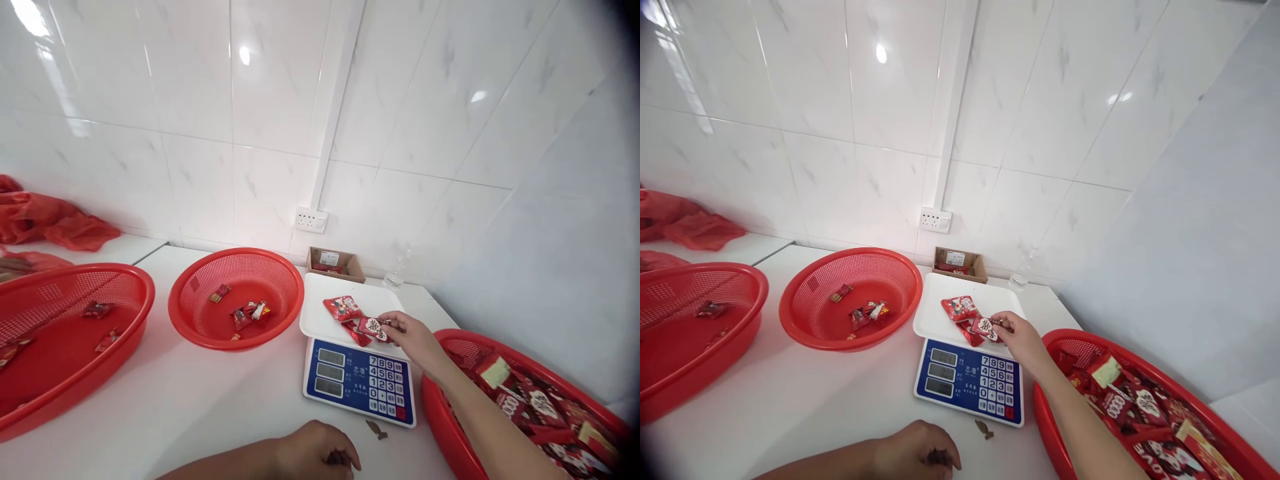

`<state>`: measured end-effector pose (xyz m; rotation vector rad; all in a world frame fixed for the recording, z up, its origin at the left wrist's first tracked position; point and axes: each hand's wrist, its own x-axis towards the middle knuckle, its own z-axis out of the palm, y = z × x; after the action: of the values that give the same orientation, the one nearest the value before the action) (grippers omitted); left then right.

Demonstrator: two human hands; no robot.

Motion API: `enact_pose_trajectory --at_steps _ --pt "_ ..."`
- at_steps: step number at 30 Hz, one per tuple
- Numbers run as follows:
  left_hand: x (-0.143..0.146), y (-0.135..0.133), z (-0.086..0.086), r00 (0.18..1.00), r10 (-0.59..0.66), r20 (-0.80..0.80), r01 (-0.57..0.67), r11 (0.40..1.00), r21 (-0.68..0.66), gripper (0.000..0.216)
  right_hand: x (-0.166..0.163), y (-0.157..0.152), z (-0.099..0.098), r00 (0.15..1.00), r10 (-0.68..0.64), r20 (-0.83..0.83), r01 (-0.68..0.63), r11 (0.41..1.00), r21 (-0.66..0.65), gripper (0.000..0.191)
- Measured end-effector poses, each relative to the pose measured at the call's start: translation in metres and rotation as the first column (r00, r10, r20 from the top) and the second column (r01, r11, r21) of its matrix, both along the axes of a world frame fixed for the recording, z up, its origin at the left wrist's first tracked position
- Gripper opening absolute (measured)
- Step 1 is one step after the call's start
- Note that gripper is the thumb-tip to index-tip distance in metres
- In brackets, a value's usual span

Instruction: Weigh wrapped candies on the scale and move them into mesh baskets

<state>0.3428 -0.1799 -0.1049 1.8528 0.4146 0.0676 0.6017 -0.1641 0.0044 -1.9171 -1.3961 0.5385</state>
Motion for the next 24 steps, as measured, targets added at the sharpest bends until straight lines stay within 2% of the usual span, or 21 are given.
enact_pose_trajectory --at_steps 3,7,12,15,20,24 --pt "0.001 0.002 -0.005 0.999 -0.020 0.035 0.021 0.999 -0.028 0.030 0.001 0.012 -0.006 0.999 -0.028 0.034 0.029 0.999 -0.028 0.029" --pt "0.002 0.005 -0.007 0.995 -0.052 0.084 0.053 0.999 -0.002 0.029 0.004 0.009 -0.008 0.973 -0.077 0.216 0.074 0.997 0.023 0.028" --pt "0.003 0.006 -0.003 0.994 -0.058 0.088 0.058 0.998 0.009 0.029 -0.005 0.003 -0.013 0.923 0.156 0.352 -0.159 0.987 -0.021 0.027" --pt "0.003 0.006 -0.003 0.995 -0.057 0.083 0.056 0.998 0.010 0.029 -0.009 0.004 -0.017 0.899 0.188 0.395 -0.178 0.982 -0.062 0.032" --pt "0.002 0.008 -0.006 0.990 -0.092 0.104 0.092 0.996 0.013 0.028 -0.001 0.008 -0.024 0.887 0.138 0.442 -0.137 0.990 -0.035 0.034" --pt "0.004 0.010 -0.015 0.985 -0.120 0.122 0.121 0.993 -0.004 0.029 0.012 0.007 -0.028 0.865 0.014 0.501 -0.008 1.000 -0.014 0.036"
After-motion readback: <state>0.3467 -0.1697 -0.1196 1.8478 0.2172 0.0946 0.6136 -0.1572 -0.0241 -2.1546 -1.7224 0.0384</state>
